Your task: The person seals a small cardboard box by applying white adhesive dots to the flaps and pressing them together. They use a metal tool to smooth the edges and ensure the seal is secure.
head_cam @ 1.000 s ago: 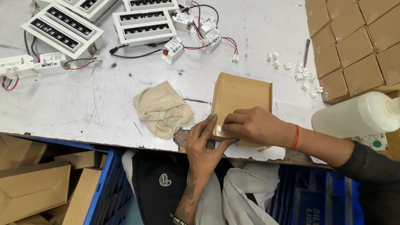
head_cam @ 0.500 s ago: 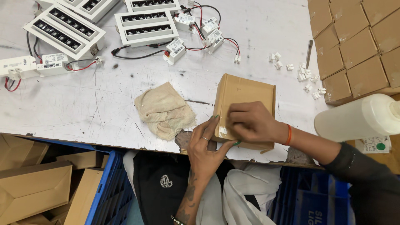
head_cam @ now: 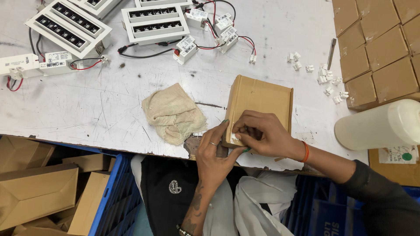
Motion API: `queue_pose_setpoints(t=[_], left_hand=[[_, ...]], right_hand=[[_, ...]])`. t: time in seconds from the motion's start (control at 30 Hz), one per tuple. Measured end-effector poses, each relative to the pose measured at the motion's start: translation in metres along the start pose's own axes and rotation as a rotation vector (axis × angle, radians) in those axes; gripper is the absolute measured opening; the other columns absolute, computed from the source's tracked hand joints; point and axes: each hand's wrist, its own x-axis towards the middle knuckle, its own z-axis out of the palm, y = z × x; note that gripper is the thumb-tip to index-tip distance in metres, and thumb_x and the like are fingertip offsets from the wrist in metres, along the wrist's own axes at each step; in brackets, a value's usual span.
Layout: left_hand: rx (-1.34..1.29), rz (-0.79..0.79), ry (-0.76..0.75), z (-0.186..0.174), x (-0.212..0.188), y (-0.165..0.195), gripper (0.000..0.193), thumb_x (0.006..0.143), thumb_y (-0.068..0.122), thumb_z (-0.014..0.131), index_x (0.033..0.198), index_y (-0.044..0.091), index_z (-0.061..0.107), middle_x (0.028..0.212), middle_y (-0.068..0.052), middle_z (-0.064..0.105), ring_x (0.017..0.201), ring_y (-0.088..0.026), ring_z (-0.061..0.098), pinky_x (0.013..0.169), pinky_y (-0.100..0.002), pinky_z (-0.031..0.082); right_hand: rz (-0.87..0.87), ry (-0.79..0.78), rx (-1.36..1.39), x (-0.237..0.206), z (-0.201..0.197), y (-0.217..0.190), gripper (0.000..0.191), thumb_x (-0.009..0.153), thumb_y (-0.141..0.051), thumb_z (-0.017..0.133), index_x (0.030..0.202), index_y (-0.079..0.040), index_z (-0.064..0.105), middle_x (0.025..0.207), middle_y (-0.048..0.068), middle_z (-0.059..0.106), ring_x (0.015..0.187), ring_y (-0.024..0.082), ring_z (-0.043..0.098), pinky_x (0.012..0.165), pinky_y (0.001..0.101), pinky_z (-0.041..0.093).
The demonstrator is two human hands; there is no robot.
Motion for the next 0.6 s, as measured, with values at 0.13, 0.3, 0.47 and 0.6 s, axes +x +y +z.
queue_pose_setpoints(t=[0.13, 0.3, 0.47, 0.6], left_hand=[[0.002, 0.001, -0.001, 0.0, -0.001, -0.002, 0.075, 0.069, 0.023, 0.094, 0.135, 0.007, 0.064, 0.119, -0.015, 0.071, 0.109, -0.032, 0.07, 0.092, -0.041, 0.058], [-0.005, -0.017, 0.025, 0.003, -0.002, -0.002, 0.07, 0.069, 0.02, 0.094, 0.132, 0.007, 0.067, 0.118, -0.014, 0.071, 0.109, -0.031, 0.071, 0.092, -0.04, 0.059], [0.0, -0.013, 0.028, 0.003, -0.002, -0.003, 0.068, 0.069, 0.017, 0.093, 0.131, 0.007, 0.067, 0.117, -0.014, 0.071, 0.109, -0.031, 0.07, 0.091, -0.04, 0.058], [0.0, -0.013, 0.028, 0.003, -0.003, -0.005, 0.067, 0.071, 0.015, 0.092, 0.132, 0.008, 0.067, 0.118, -0.013, 0.071, 0.109, -0.031, 0.071, 0.092, -0.04, 0.058]], right_hand=[[-0.027, 0.007, -0.062, -0.002, -0.001, -0.003, 0.013, 0.085, -0.014, 0.078, 0.096, -0.007, 0.077, 0.084, 0.002, 0.068, 0.059, 0.012, 0.066, 0.051, 0.0259, 0.052], [-0.124, 0.002, -0.201, -0.001, -0.004, -0.011, 0.014, 0.082, -0.018, 0.082, 0.092, -0.008, 0.079, 0.087, 0.004, 0.072, 0.067, 0.02, 0.072, 0.057, 0.0316, 0.056], [-0.116, 0.015, -0.213, 0.002, -0.003, -0.016, 0.016, 0.08, -0.022, 0.083, 0.087, -0.008, 0.08, 0.086, 0.003, 0.073, 0.07, 0.021, 0.073, 0.059, 0.0323, 0.057], [-0.055, -0.008, -0.275, 0.002, 0.0, -0.018, 0.015, 0.078, -0.023, 0.081, 0.083, -0.008, 0.08, 0.084, 0.003, 0.073, 0.068, 0.022, 0.072, 0.058, 0.0343, 0.056]])
